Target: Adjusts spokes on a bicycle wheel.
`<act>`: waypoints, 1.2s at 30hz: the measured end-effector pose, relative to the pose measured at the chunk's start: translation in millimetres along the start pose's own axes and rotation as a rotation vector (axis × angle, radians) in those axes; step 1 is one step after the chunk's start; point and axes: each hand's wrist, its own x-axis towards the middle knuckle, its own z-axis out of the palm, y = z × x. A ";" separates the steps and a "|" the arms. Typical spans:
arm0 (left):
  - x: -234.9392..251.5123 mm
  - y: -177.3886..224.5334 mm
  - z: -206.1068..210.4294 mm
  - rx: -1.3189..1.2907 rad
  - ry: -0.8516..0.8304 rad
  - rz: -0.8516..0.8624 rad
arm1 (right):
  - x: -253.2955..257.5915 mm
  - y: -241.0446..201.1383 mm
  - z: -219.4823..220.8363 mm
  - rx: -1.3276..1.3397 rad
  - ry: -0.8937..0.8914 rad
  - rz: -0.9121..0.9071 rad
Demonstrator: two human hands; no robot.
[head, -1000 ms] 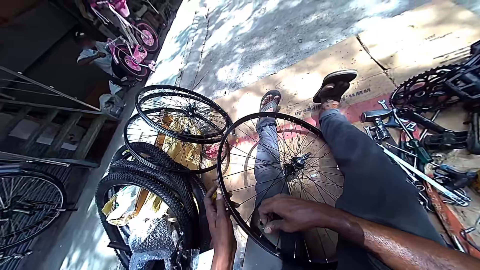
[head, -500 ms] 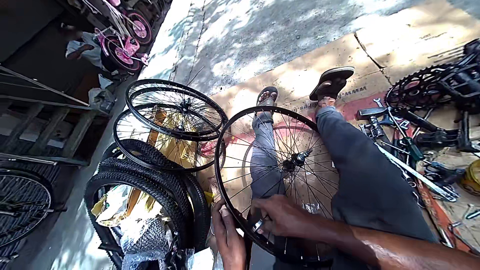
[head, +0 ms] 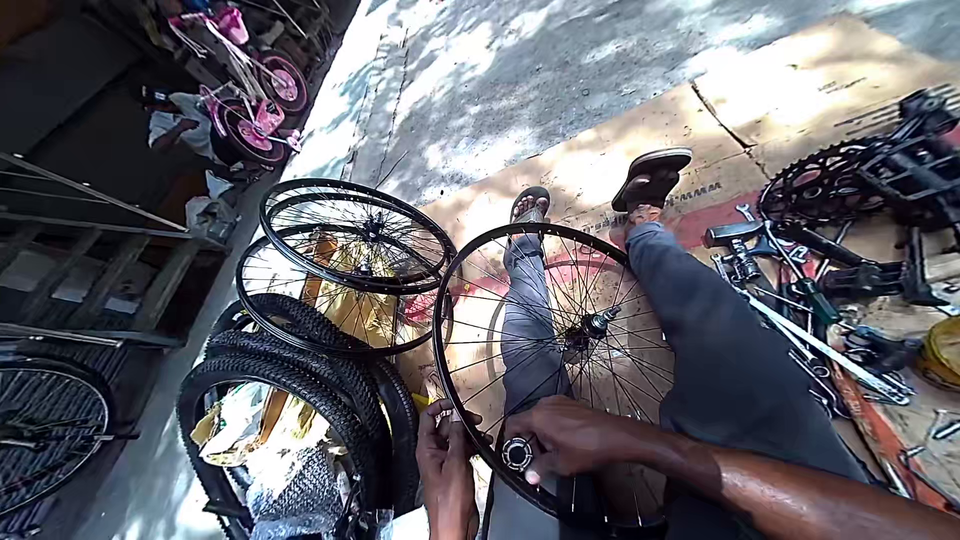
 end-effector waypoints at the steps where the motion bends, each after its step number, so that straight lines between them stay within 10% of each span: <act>1: 0.9 0.0 -2.1 -0.003 -0.006 -0.008 | -3.7 6.5 -5.9 0.110 -0.035 -0.062; 6: 4.0 2.2 3.5 0.038 -0.036 0.038 | 3.2 -6.1 18.3 -0.114 0.206 0.143; 13: 2.9 -3.1 -2.2 0.022 0.000 0.029 | -6.8 8.5 -1.5 0.277 0.045 -0.017; 17: 3.7 0.5 2.6 0.037 -0.023 0.043 | 5.6 -7.8 21.8 -0.155 0.195 0.130; 21: 0.2 -1.1 1.6 0.014 -0.008 0.045 | -4.6 7.6 -5.7 0.116 -0.025 -0.064; 28: 4.0 -1.9 5.8 0.024 -0.018 0.089 | 4.9 -5.8 19.7 -0.181 0.199 0.096; 32: -0.1 -1.9 2.3 0.007 0.007 0.046 | -8.3 8.6 -2.6 0.118 0.022 -0.066; 36: 2.8 -2.8 3.4 0.024 0.001 0.073 | -1.5 0.5 14.1 0.063 0.240 0.078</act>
